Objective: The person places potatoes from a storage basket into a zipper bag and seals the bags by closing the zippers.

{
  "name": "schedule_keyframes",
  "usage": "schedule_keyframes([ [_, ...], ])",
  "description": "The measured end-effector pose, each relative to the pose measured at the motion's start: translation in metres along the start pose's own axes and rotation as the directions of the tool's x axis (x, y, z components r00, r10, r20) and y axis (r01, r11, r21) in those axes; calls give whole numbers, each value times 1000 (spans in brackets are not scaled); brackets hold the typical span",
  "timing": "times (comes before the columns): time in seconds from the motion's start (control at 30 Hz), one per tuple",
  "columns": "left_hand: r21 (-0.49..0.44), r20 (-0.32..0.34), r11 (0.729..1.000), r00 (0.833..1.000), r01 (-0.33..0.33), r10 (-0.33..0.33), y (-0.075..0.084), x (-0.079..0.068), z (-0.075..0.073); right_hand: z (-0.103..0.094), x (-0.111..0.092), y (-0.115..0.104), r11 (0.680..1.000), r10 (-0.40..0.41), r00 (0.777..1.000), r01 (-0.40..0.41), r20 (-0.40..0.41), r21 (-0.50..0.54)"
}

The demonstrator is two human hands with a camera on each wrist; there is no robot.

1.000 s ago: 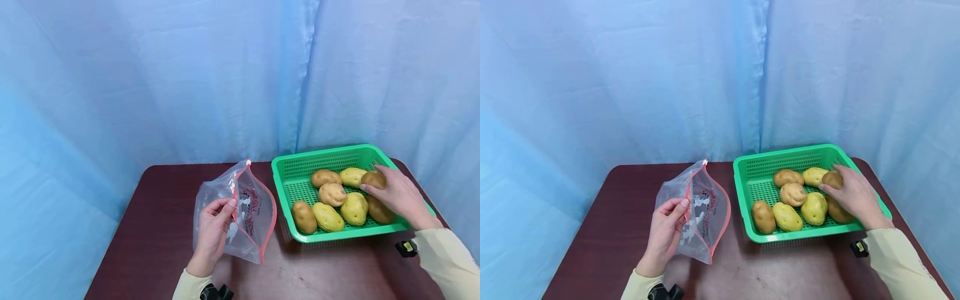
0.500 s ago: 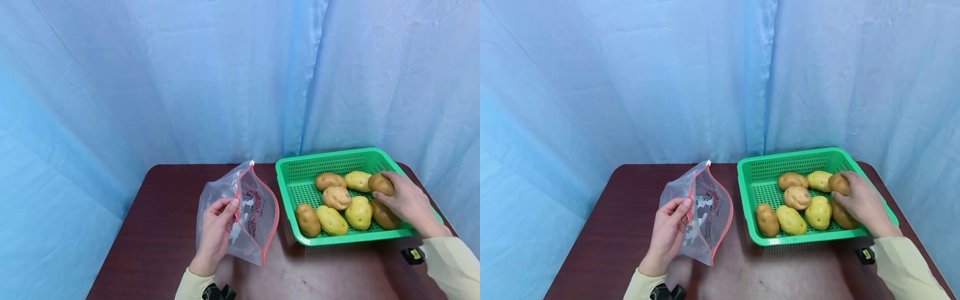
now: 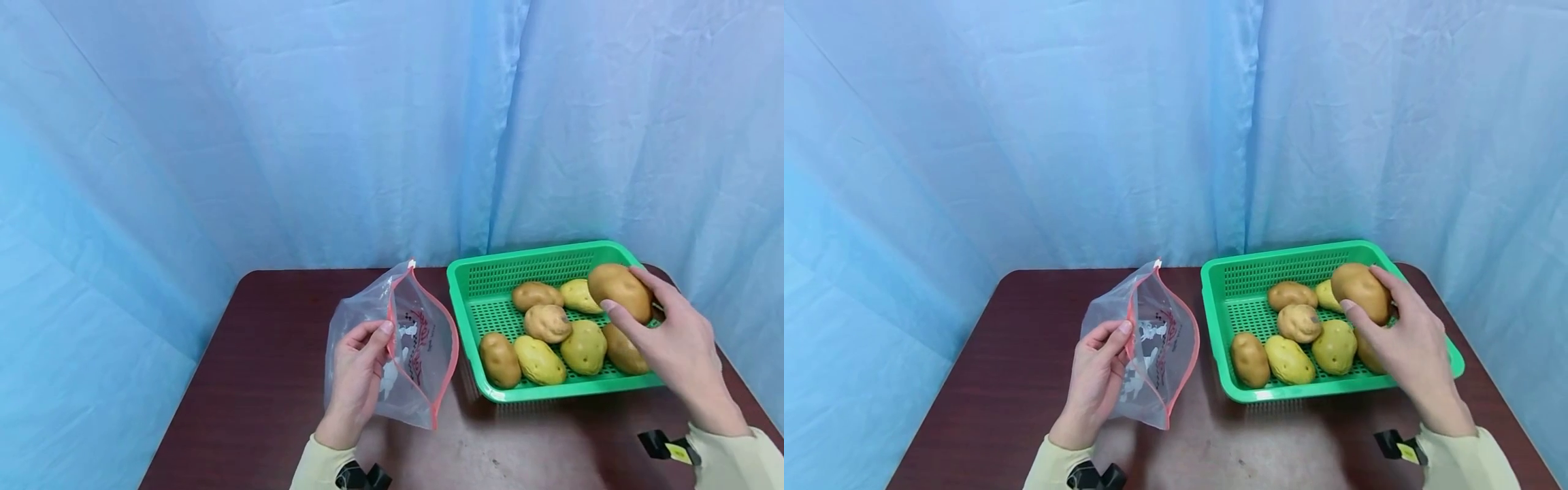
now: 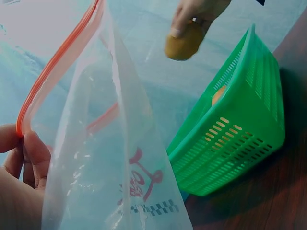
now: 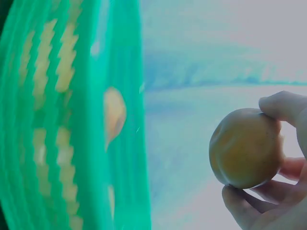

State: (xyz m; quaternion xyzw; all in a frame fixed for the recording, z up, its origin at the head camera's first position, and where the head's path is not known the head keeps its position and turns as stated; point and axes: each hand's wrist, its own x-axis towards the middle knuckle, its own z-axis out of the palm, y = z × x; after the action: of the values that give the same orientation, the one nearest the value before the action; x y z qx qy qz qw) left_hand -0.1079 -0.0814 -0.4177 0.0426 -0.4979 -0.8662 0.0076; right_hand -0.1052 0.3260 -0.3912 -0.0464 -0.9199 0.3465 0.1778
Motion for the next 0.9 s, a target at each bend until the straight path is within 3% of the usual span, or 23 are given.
schedule_keyframes([
  [0.2, -34, 2, 999, 1000, -8, 8, -4, 2, 8, 10, -20, -35, 971, 4, 998, 10, -56, 238],
  [0.37, -58, 4, 998, 1000, -12, 12, -6, 5, 16, 20, -32, -64, 909, -30, 996, 61, -80, 412],
  [0.47, -75, 12, 997, 1000, -7, 8, -7, 6, 20, 28, -37, -80, 835, -72, 994, 104, -80, 540],
  [0.6, -89, 11, 996, 1000, 0, 1, -8, 8, 23, 41, -43, -99, 703, -147, 986, 158, -76, 693],
  [0.67, -87, 14, 996, 1000, 2, -1, -9, 9, 24, 48, -46, -107, 665, -169, 983, 168, -72, 728],
  [0.77, -80, 22, 997, 1000, 4, -2, -9, 9, 26, 58, -49, -118, 656, -190, 980, 172, -59, 735],
  [0.9, -73, 18, 997, 1000, 7, -6, -9, 9, 29, 73, -50, -130, 676, -230, 972, 192, -44, 712],
])
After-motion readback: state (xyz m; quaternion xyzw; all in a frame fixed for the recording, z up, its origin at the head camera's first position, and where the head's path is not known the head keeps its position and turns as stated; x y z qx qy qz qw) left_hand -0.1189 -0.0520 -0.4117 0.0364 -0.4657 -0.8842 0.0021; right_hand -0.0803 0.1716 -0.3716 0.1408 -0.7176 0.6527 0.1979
